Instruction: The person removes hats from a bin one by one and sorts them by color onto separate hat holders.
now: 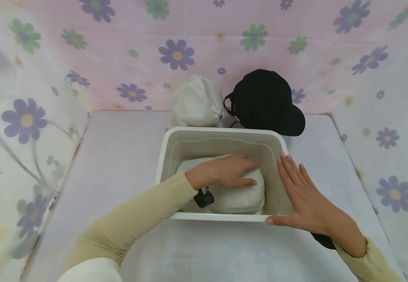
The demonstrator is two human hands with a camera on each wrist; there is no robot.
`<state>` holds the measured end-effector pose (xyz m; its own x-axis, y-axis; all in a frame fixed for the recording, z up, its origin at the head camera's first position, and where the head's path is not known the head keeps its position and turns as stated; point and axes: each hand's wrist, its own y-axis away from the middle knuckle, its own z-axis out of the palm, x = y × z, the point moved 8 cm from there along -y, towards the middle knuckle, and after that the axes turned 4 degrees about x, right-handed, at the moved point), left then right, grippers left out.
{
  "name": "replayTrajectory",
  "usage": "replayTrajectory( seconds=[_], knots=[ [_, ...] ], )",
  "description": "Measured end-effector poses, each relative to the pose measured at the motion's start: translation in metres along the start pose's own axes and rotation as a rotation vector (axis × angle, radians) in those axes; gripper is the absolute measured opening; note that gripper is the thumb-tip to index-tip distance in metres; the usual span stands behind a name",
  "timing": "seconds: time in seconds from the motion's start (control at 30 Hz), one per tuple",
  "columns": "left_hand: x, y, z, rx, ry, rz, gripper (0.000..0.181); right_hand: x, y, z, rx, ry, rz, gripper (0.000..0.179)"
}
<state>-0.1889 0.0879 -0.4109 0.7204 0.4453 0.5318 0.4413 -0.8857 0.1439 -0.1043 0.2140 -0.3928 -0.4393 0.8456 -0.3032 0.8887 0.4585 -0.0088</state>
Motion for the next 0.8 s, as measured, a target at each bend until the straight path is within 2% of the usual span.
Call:
replayTrajectory(
  seconds=[0.17,0.4,0.67,0.8],
  knots=[
    [-0.004,-0.004,0.01,-0.03,0.005,0.004,0.057,0.001,0.0,0.0,-0.005,-0.013,0.011,0.137],
    [-0.011,-0.006,0.011,-0.059,-0.048,-0.012,0.064,0.002,-0.001,0.0,-0.005,-0.031,0.019,0.137],
    [-0.017,-0.007,0.02,-0.152,-0.138,-0.054,0.082,0.003,-0.001,0.001,-0.001,-0.052,0.031,0.137],
    [-0.016,-0.005,0.021,-0.158,-0.163,-0.069,0.078,0.003,-0.002,0.003,-0.003,-0.071,0.039,0.137]
  ],
)
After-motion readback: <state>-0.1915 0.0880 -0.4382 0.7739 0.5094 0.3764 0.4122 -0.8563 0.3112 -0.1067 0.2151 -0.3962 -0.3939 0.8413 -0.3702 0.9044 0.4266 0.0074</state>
